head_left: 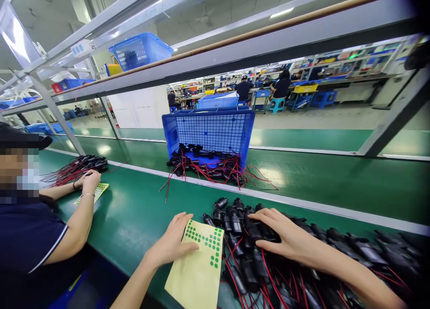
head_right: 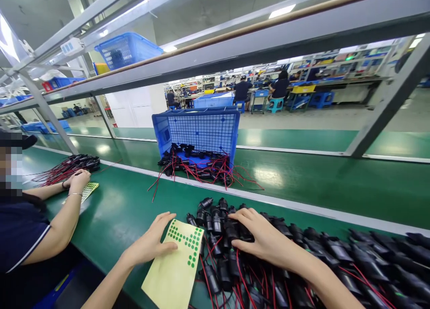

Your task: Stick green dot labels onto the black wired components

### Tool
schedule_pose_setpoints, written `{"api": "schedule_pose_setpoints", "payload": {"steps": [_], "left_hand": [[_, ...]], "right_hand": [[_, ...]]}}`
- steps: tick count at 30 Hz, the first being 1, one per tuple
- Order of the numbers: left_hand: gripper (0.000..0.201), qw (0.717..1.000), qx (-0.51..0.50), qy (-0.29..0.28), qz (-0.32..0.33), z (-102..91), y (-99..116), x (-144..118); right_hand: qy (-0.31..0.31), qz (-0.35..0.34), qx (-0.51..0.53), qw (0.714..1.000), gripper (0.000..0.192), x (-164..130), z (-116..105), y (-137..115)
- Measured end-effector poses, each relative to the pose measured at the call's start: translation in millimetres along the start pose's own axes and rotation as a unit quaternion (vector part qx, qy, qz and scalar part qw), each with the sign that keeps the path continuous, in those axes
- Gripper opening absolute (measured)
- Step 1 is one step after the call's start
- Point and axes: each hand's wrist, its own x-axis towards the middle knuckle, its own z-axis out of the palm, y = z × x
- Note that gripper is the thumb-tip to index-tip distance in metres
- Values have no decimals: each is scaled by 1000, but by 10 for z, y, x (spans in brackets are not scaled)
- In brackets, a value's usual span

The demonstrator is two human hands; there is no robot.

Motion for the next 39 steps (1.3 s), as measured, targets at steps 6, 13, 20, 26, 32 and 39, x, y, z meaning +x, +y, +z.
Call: {"api": "schedule_pose_setpoints", "payload": {"steps": [6, 13, 20, 26, 32, 39], "left_hand": [[70, 999, 25, -47, 7, -104, -158, 308], [32, 997, -65, -26, 17, -231, 201, 68], [59, 980, -194, 34, 23, -113, 822, -257], [73, 955, -286, 74, 38, 75, 914, -423], [67, 960, -223, 137, 102, 212, 886, -466], [62, 957, -192, 187, 115, 361, 897, -453]], "right_hand": [[47, 1, -22, 999, 43, 37, -64, -110], [140, -77, -4, 987, 20, 219, 50, -847], [228, -180, 21, 957, 12, 261, 297, -1330], [246, -191, 43, 949, 9, 208, 222, -1400], [252, -163, 60, 952, 11, 165, 160, -1428], [266, -167, 34, 949, 14, 139, 155, -1432]]}}
